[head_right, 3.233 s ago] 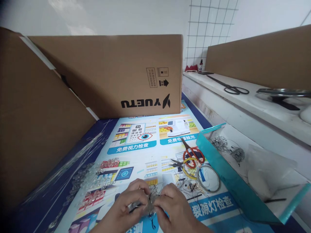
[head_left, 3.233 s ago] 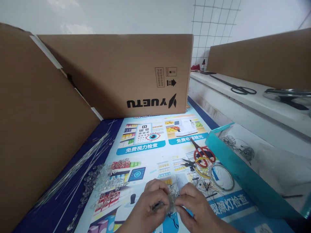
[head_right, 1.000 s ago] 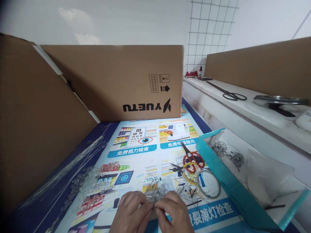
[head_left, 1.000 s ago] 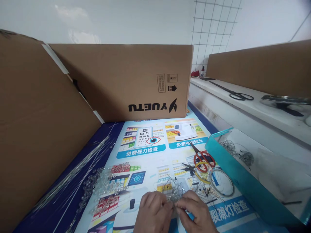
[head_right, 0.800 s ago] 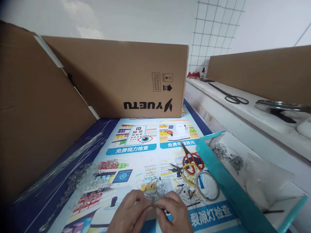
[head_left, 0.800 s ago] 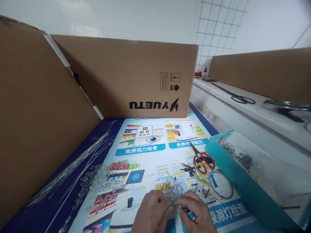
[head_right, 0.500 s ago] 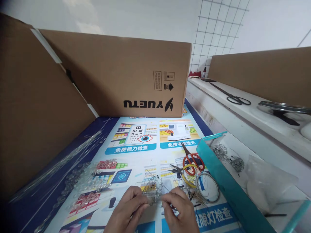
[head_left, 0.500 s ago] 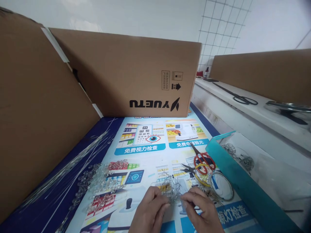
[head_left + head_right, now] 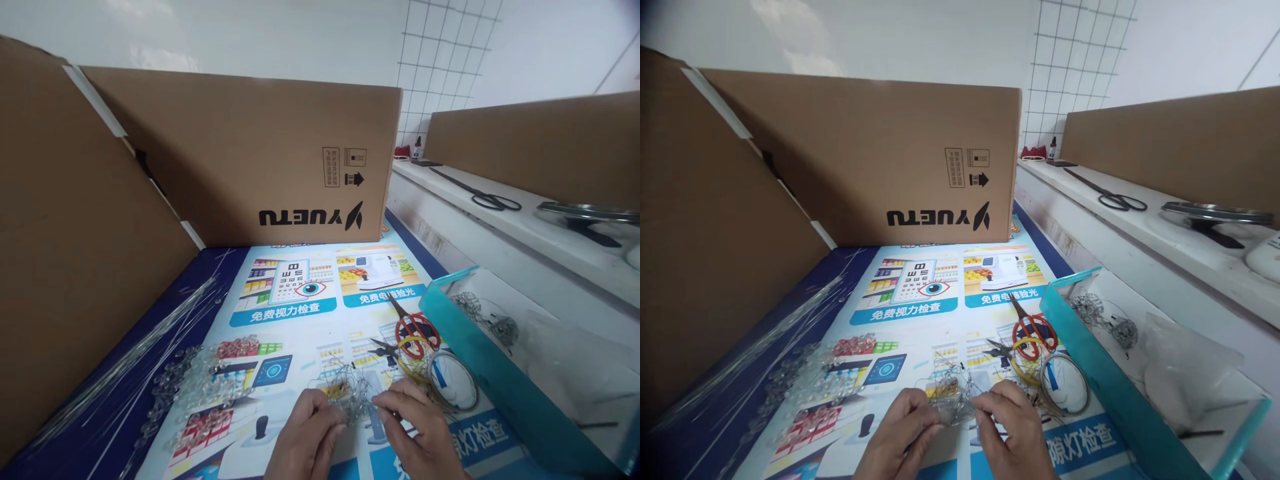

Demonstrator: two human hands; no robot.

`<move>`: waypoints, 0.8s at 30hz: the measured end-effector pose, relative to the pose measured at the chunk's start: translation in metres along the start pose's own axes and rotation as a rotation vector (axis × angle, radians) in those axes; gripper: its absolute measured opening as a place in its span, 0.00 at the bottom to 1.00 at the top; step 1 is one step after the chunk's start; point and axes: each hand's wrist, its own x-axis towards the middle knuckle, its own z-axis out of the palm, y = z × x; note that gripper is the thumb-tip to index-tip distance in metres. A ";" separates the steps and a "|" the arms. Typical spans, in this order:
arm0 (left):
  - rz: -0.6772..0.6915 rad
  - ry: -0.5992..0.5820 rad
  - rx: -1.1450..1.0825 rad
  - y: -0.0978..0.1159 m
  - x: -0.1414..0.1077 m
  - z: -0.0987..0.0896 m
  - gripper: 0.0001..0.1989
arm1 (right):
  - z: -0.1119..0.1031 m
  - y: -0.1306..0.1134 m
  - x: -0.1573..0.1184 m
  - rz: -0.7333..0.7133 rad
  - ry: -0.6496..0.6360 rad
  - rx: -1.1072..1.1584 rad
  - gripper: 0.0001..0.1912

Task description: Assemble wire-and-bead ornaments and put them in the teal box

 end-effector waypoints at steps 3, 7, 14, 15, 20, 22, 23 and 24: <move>0.009 -0.005 0.013 -0.003 -0.002 0.003 0.12 | -0.001 0.001 0.002 -0.008 0.009 -0.009 0.09; 0.027 -0.003 0.021 -0.008 -0.004 0.007 0.12 | -0.002 0.000 0.004 -0.026 0.045 -0.025 0.09; 0.054 -0.008 0.067 -0.017 -0.008 0.014 0.14 | -0.003 -0.002 0.005 -0.037 0.068 -0.047 0.09; 0.055 -0.015 0.070 -0.018 -0.009 0.014 0.14 | -0.004 -0.002 0.005 -0.033 0.069 -0.046 0.09; 0.042 -0.060 0.097 -0.019 -0.010 0.014 0.14 | -0.004 0.000 0.004 0.017 0.029 -0.044 0.09; 0.037 -0.076 0.096 -0.018 -0.010 0.013 0.13 | -0.005 0.001 0.003 0.024 0.014 -0.050 0.11; 0.036 -0.079 0.090 -0.017 -0.009 0.012 0.13 | -0.005 0.001 0.002 0.028 0.007 -0.050 0.12; 0.038 -0.080 0.082 -0.016 -0.009 0.011 0.13 | -0.005 0.001 0.002 0.032 0.002 -0.047 0.12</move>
